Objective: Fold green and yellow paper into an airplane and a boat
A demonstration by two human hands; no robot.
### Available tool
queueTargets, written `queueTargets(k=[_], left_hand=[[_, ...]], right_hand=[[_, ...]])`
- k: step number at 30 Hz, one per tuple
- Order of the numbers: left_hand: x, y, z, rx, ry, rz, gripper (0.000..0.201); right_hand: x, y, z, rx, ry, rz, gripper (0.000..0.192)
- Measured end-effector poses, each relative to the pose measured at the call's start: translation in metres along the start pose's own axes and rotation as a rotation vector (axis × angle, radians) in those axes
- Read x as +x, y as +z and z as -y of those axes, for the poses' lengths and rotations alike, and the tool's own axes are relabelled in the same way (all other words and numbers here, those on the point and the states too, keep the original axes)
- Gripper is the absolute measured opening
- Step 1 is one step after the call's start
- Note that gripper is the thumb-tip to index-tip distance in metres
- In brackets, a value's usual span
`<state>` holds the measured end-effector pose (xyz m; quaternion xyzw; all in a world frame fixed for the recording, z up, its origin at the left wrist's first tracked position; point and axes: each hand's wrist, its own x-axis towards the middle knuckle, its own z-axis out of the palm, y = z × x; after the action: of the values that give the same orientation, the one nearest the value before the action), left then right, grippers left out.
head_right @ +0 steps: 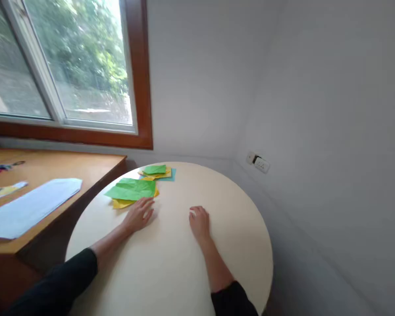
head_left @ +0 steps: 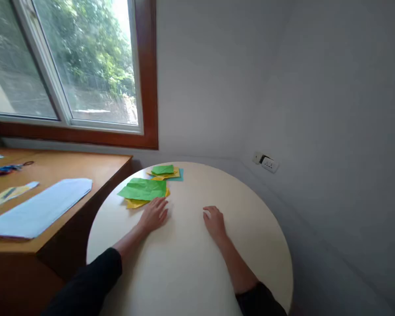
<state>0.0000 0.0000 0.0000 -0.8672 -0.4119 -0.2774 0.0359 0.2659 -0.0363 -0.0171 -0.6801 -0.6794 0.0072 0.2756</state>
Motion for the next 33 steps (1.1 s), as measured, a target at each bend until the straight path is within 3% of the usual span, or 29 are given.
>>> queueTargets(k=[4,7,10,18,33], left_hand=[[-0.002,0.014,-0.029,-0.032,0.048,0.063,0.037],[-0.002,0.020,-0.038,-0.042,0.020,0.167,0.047],[0.000,0.025,-0.036,-0.031,-0.054,0.207,0.057],[0.001,0.034,-0.028,-0.004,-0.078,0.345,0.060],[0.004,0.026,-0.036,0.049,-0.098,0.434,0.062]], right_hand=[[-0.003,0.002,0.008,-0.005,-0.045,0.038,0.030],[-0.006,0.003,0.012,-0.056,-0.094,0.114,0.041],[-0.006,0.002,0.015,-0.146,-0.108,0.224,0.050],[-0.003,-0.001,0.019,-0.246,-0.092,0.437,0.056],[-0.001,0.001,0.018,-0.277,-0.088,0.488,0.061]])
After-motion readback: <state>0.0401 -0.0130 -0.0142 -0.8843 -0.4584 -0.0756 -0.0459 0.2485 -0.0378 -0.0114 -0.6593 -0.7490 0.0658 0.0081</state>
